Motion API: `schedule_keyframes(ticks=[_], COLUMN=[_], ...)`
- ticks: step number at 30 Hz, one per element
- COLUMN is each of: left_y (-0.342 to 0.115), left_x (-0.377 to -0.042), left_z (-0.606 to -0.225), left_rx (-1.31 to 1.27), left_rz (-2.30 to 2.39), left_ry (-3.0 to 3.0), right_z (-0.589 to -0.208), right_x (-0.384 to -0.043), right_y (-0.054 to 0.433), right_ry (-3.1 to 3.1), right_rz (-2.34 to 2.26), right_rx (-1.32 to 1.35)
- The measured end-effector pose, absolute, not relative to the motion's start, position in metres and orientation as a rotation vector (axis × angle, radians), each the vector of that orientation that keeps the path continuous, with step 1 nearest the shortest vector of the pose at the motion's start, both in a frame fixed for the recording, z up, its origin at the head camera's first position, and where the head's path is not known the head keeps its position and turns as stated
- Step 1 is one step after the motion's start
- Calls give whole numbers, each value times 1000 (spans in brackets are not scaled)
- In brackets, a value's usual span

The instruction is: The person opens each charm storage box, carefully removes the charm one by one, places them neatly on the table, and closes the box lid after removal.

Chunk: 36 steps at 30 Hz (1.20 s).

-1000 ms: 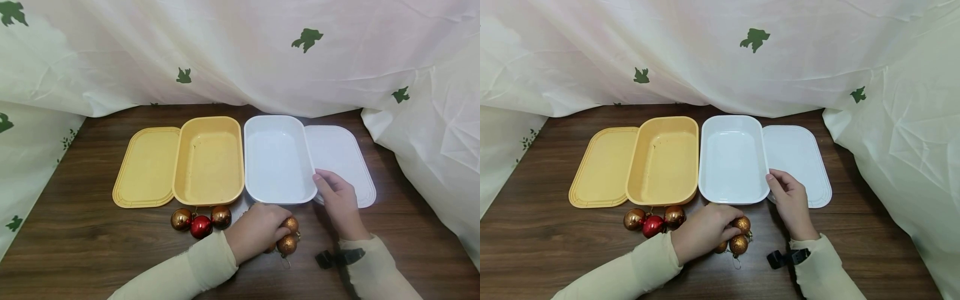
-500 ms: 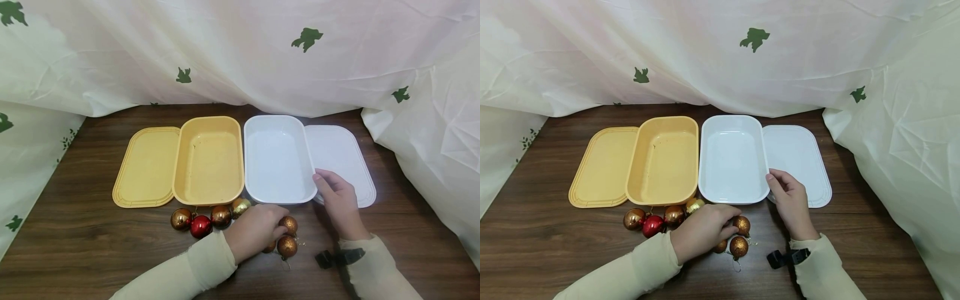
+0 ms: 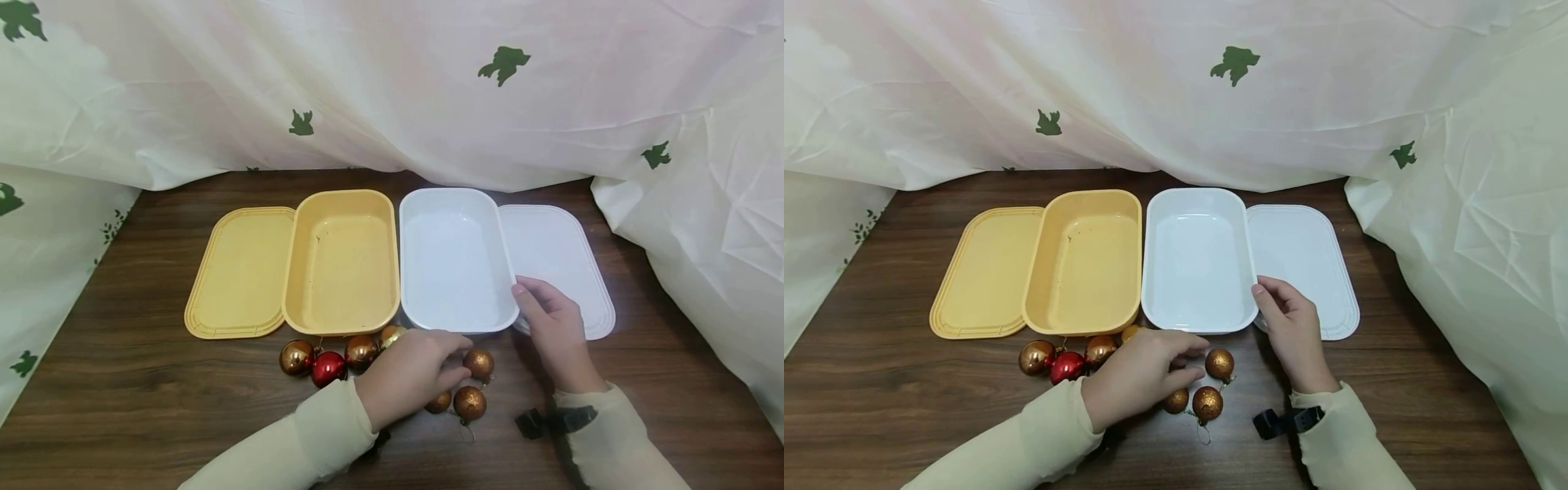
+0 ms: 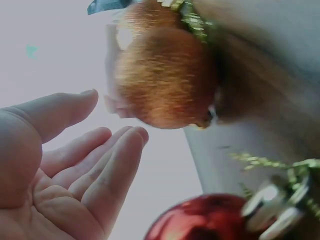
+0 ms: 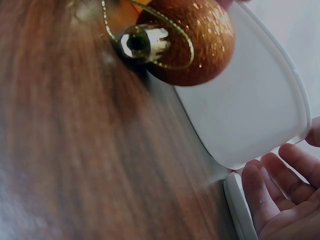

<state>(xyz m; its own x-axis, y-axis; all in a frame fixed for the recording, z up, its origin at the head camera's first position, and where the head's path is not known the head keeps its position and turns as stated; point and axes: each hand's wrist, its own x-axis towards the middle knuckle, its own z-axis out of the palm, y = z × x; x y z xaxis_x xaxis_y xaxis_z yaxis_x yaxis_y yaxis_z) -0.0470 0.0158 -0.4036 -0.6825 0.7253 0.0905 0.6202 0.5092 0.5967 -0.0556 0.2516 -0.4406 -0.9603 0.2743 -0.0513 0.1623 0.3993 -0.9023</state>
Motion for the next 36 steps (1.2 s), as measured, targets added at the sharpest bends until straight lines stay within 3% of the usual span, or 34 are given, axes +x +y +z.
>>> schedule_keyframes(ticks=[14,20,36], left_y=[-16,-39,-109], left_x=[-47,-50,-58], left_z=[-383,-376,-366], left_rx=[804,812,458], left_rz=[1422,1504,1645], left_ry=[2308,2414,2617], right_z=[-439,-439,-436], right_x=[-55,-56,-55], right_y=[251,251,249], right_ry=[-2571,-2559,-2559], right_rz=[1584,1589,1587], right_rx=[-429,-420,-471])
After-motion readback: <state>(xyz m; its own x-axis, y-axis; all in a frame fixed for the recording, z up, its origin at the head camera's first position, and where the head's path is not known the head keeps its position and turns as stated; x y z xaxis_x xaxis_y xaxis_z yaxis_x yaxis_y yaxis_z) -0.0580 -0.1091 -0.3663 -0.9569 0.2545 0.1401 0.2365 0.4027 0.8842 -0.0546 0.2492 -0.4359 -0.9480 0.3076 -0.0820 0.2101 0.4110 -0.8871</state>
